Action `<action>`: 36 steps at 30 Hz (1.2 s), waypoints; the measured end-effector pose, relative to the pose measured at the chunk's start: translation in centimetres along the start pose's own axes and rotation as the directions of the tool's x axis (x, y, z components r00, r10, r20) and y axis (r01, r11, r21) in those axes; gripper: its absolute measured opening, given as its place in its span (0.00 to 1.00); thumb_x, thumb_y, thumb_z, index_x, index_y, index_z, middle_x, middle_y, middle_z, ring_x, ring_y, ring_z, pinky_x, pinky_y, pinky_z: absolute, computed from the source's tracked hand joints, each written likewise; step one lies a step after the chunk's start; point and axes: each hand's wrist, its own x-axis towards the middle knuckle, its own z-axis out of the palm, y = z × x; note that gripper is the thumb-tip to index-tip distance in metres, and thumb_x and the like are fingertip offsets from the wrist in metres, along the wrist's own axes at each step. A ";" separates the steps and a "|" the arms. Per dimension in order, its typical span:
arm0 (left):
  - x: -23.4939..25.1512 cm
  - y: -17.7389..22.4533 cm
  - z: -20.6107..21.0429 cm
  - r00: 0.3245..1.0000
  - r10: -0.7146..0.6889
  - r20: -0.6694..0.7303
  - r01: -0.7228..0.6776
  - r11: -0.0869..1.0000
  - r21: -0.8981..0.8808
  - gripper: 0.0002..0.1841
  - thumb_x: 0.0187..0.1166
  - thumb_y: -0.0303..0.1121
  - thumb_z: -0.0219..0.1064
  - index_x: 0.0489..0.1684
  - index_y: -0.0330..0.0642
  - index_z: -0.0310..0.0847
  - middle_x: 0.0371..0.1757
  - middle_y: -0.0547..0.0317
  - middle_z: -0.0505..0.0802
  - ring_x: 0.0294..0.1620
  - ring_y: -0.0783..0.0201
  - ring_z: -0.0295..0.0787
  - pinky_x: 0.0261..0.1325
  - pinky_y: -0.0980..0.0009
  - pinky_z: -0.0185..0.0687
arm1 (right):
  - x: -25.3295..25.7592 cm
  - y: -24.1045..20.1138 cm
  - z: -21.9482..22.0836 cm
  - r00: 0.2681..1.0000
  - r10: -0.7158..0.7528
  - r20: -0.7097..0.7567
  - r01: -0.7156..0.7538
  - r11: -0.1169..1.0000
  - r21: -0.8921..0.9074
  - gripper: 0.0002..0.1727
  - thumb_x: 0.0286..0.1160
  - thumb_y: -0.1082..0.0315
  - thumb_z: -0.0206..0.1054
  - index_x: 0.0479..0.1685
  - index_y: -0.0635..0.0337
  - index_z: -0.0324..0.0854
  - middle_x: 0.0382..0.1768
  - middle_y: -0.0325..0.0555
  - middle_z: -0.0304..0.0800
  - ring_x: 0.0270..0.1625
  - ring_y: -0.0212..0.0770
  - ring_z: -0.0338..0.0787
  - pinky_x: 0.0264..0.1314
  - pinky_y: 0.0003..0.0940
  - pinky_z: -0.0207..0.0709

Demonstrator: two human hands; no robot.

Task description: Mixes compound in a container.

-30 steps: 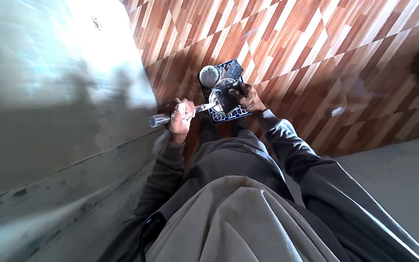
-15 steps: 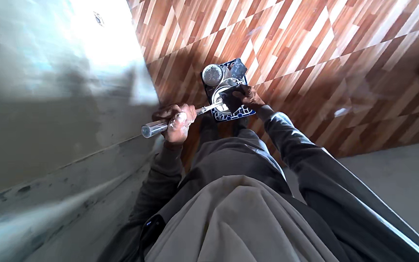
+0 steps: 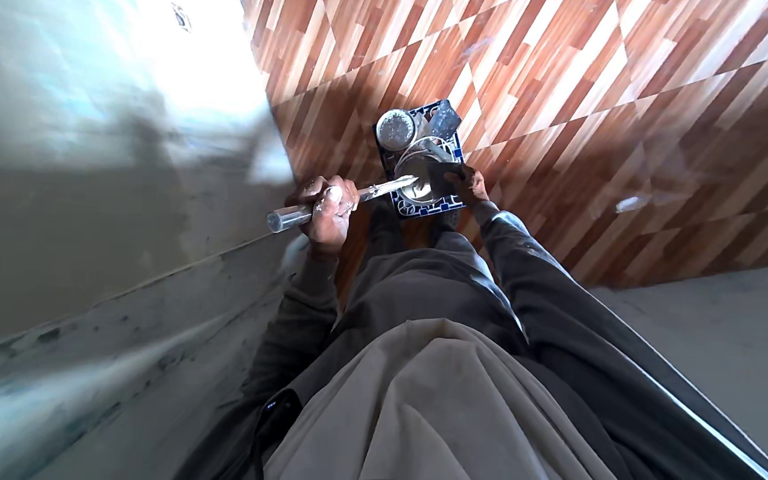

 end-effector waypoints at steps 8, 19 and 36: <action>0.0 0.3 -0.2 0.997 -0.053 -0.053 0.053 0.999 -0.002 0.08 0.82 0.35 0.63 0.29 0.53 0.77 0.18 0.70 0.75 0.18 0.73 0.71 0.26 0.77 0.72 | -3.9 3.6 1.1 0.972 0.194 -0.134 -0.200 0.979 -0.034 0.22 0.82 0.56 0.68 0.66 0.62 0.85 0.62 0.62 0.90 0.69 0.60 0.86 0.77 0.62 0.72; 0.5 -0.4 -1.1 0.987 -0.016 -0.161 0.023 0.999 0.043 0.10 0.86 0.37 0.59 0.31 0.54 0.77 0.19 0.70 0.76 0.17 0.72 0.72 0.25 0.76 0.75 | -8.2 -8.7 -0.4 0.958 -0.223 -0.182 0.262 0.937 0.231 0.15 0.78 0.59 0.71 0.52 0.61 0.88 0.44 0.47 0.94 0.49 0.39 0.93 0.60 0.45 0.85; 1.3 0.6 -0.1 0.952 0.015 -0.307 0.012 0.996 0.086 0.16 0.90 0.36 0.48 0.25 0.52 0.71 0.13 0.70 0.70 0.10 0.72 0.66 0.18 0.75 0.72 | -6.0 -5.2 2.2 0.979 -0.113 -0.168 0.149 0.965 0.218 0.19 0.80 0.58 0.69 0.56 0.67 0.86 0.51 0.61 0.92 0.58 0.54 0.91 0.69 0.56 0.78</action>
